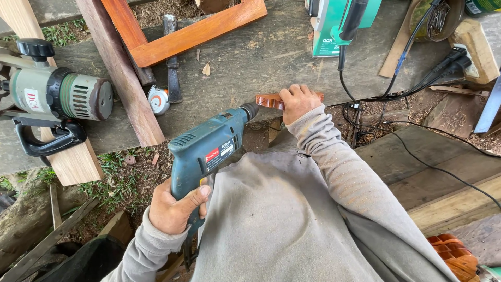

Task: The person uses a corded power drill to make holes in a small, reddish-brown wooden piece held in their left hand. After drilling, they place the piece on a wooden workbench and fit it into a larger square wooden frame, adjusting its position to align with the frame's corner.

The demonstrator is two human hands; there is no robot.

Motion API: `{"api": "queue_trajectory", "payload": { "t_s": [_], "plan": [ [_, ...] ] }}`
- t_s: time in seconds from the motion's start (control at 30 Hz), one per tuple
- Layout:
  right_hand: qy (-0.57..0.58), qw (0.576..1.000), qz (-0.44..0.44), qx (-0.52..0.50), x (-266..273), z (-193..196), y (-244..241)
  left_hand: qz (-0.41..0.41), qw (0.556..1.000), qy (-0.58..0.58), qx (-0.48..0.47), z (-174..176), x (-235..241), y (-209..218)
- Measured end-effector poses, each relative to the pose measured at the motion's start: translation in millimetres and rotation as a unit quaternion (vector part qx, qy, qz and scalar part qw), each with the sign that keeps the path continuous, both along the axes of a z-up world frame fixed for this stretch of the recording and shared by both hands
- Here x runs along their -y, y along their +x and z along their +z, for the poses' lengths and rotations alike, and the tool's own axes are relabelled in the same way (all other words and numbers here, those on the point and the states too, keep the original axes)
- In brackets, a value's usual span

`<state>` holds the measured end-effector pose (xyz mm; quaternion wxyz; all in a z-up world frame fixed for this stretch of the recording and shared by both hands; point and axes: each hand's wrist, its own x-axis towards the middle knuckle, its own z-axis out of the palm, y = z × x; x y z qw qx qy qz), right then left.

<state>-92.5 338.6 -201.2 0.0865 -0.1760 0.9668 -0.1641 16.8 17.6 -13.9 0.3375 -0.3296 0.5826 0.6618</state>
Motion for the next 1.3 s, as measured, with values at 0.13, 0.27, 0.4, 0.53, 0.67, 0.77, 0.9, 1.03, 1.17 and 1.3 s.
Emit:
{"api": "queue_trajectory", "payload": {
  "t_s": [0.13, 0.27, 0.4, 0.53, 0.67, 0.77, 0.9, 1.03, 1.17, 1.3],
  "plan": [
    [-0.004, 1.000, -0.001, 0.001, 1, 0, 0, -0.008, 1.000, -0.013, 0.003, 3, -2, -2],
    [-0.002, 1.000, -0.006, -0.006, 3, -2, 3, -0.065, 0.996, -0.064, -0.013, 8, -10, -1],
    [0.015, 0.999, -0.033, -0.013, 7, -7, 6, -0.094, 0.991, -0.087, -0.026, 10, -18, 5],
    [0.006, 0.997, -0.082, -0.009, 12, -1, 8, -0.123, 0.987, -0.100, -0.024, 3, -15, 13],
    [-0.007, 0.995, -0.086, -0.053, 11, -14, 12, -0.110, 0.977, -0.179, 0.023, 10, -22, 0],
    [-0.043, 0.993, -0.082, -0.067, 14, -11, 11, -0.107, 0.967, -0.225, 0.061, 16, -25, -1],
    [-0.057, 0.995, -0.069, -0.043, 13, -8, 10, -0.050, 0.983, -0.174, -0.004, 19, -28, 3],
    [-0.050, 0.997, -0.054, -0.024, 12, -8, 9, -0.073, 0.982, -0.171, -0.014, 22, -29, 4],
    [-0.043, 0.997, -0.048, -0.041, 9, -9, 9, -0.064, 0.986, -0.156, 0.013, 25, -35, 0],
    [-0.048, 0.997, -0.033, -0.055, 7, -8, 7, -0.065, 0.982, -0.172, 0.034, 27, -39, -2]
  ]
}}
